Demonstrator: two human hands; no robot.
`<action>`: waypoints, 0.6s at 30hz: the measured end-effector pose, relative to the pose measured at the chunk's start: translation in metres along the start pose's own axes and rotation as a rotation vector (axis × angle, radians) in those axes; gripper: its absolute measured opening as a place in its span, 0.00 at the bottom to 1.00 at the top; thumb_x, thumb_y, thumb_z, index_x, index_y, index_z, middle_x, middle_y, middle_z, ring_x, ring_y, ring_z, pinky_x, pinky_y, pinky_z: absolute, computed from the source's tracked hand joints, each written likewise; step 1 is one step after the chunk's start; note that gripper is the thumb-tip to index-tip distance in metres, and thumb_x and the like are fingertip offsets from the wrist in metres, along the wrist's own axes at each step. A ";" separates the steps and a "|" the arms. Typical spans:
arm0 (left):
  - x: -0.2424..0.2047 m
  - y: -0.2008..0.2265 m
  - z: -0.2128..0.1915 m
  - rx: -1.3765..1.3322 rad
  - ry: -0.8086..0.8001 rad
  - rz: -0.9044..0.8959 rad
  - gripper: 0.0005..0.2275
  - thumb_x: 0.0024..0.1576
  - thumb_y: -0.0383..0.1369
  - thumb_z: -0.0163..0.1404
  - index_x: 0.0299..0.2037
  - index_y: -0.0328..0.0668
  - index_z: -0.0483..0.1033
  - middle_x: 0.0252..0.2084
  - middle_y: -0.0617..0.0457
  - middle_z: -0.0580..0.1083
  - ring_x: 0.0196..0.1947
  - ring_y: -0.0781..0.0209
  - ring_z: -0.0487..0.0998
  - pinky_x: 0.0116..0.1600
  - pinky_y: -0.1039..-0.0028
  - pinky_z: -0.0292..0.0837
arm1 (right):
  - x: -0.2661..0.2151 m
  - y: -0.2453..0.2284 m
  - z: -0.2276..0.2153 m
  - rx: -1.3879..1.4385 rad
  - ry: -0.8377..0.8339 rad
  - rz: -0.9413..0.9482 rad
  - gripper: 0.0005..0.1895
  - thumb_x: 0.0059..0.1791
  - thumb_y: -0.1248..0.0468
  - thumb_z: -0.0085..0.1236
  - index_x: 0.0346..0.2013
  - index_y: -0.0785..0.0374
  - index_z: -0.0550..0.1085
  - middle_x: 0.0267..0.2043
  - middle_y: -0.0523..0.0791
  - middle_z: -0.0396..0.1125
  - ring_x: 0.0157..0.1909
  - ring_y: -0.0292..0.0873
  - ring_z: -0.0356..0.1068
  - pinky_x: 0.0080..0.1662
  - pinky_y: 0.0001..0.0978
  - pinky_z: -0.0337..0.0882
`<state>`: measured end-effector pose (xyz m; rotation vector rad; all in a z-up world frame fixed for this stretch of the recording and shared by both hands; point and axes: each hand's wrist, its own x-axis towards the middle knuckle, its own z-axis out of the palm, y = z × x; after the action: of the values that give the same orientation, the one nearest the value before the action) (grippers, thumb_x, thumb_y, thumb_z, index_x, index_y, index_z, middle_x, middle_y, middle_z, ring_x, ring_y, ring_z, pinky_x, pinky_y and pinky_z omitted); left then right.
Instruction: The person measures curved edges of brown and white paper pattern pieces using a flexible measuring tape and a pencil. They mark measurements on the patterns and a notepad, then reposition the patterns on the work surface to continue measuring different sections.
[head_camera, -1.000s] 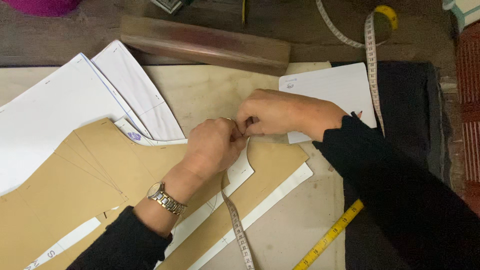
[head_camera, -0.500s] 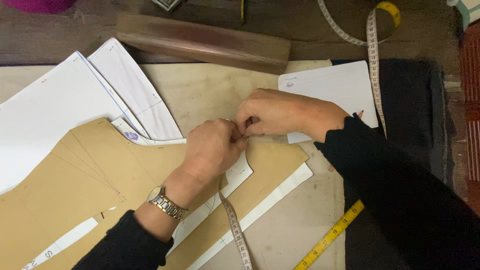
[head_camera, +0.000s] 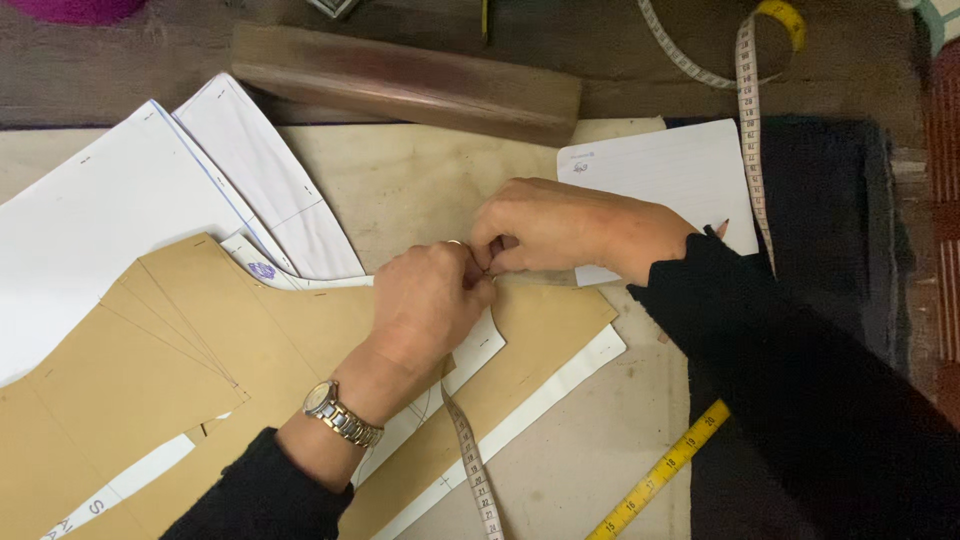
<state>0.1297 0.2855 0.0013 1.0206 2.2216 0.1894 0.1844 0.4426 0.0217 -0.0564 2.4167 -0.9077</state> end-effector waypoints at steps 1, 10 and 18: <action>0.000 0.001 0.000 0.004 0.004 -0.012 0.11 0.51 0.42 0.50 0.32 0.48 0.81 0.28 0.49 0.78 0.37 0.44 0.80 0.40 0.57 0.75 | 0.002 0.003 0.002 -0.012 0.008 -0.024 0.03 0.43 0.65 0.57 0.26 0.54 0.77 0.26 0.45 0.71 0.35 0.48 0.72 0.41 0.41 0.73; -0.001 -0.001 0.005 -0.019 0.027 -0.025 0.11 0.50 0.43 0.50 0.30 0.47 0.80 0.27 0.49 0.77 0.36 0.43 0.80 0.40 0.57 0.76 | -0.001 0.005 0.003 -0.065 0.020 -0.091 0.02 0.43 0.64 0.58 0.25 0.53 0.75 0.27 0.43 0.70 0.36 0.47 0.72 0.42 0.41 0.72; -0.007 -0.003 0.018 -0.125 0.102 -0.030 0.09 0.50 0.42 0.51 0.29 0.47 0.78 0.23 0.52 0.76 0.33 0.45 0.80 0.38 0.59 0.76 | -0.006 0.000 -0.001 -0.081 0.022 -0.099 0.04 0.44 0.66 0.55 0.26 0.54 0.75 0.29 0.43 0.71 0.38 0.49 0.72 0.43 0.43 0.72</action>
<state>0.1427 0.2763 -0.0098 0.9284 2.2833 0.3694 0.1891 0.4445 0.0251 -0.1983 2.4894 -0.8576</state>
